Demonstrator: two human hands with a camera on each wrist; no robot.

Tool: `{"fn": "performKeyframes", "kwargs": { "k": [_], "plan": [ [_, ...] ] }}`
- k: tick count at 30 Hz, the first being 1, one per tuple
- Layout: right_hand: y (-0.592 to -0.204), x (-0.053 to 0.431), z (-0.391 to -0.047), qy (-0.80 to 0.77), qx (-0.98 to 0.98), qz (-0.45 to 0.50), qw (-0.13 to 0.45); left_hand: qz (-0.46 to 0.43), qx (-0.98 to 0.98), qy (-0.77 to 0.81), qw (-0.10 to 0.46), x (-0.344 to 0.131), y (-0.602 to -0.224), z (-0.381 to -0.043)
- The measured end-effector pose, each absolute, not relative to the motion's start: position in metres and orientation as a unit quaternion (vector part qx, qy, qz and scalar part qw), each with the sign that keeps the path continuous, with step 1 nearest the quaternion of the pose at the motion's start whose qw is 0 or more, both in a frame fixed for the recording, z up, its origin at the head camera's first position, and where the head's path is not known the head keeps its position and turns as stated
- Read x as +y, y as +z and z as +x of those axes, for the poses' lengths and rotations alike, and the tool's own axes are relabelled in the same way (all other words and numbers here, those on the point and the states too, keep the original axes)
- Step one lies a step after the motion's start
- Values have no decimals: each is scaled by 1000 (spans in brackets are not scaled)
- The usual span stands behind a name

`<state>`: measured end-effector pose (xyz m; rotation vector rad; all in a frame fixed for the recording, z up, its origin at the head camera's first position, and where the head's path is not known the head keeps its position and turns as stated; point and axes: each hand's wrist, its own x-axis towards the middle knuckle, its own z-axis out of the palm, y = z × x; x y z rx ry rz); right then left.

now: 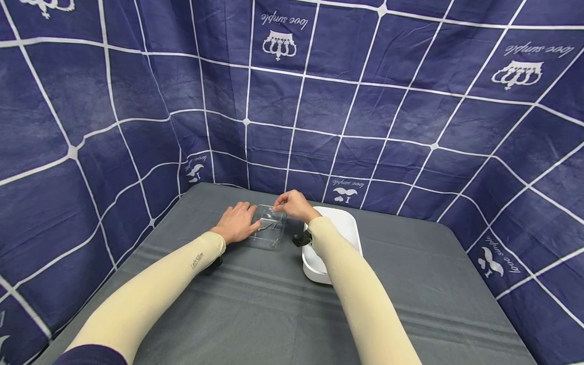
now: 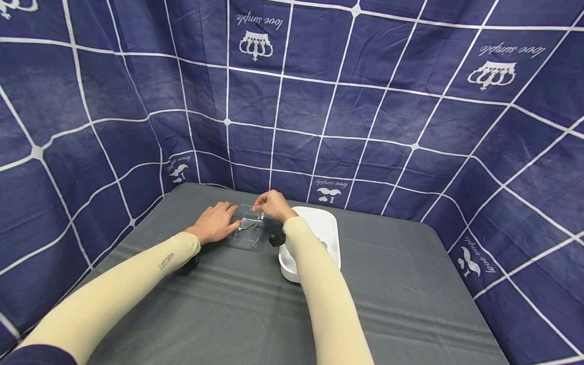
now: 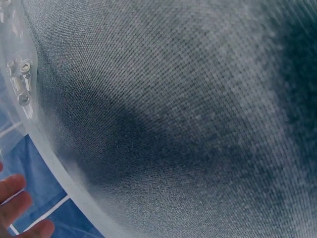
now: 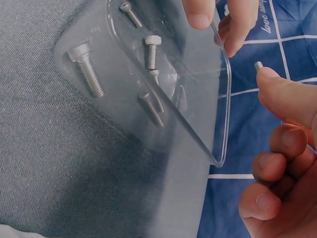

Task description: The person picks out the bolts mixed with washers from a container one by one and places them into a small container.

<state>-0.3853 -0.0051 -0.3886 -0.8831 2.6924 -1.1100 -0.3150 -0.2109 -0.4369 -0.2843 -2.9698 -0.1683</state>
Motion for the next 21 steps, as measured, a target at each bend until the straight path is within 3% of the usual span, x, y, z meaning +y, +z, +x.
{"fn": "performKeyframes", "kwargs": {
  "k": [10,21],
  "plan": [
    [-392,-11,-385,-364,884,-283,77,-91,-992,-56,68,-209,-437,-316],
    [-394,-10,-385,-362,889,-273,69,-95,-991,-57,70,-209,-437,-314]
  ]
}}
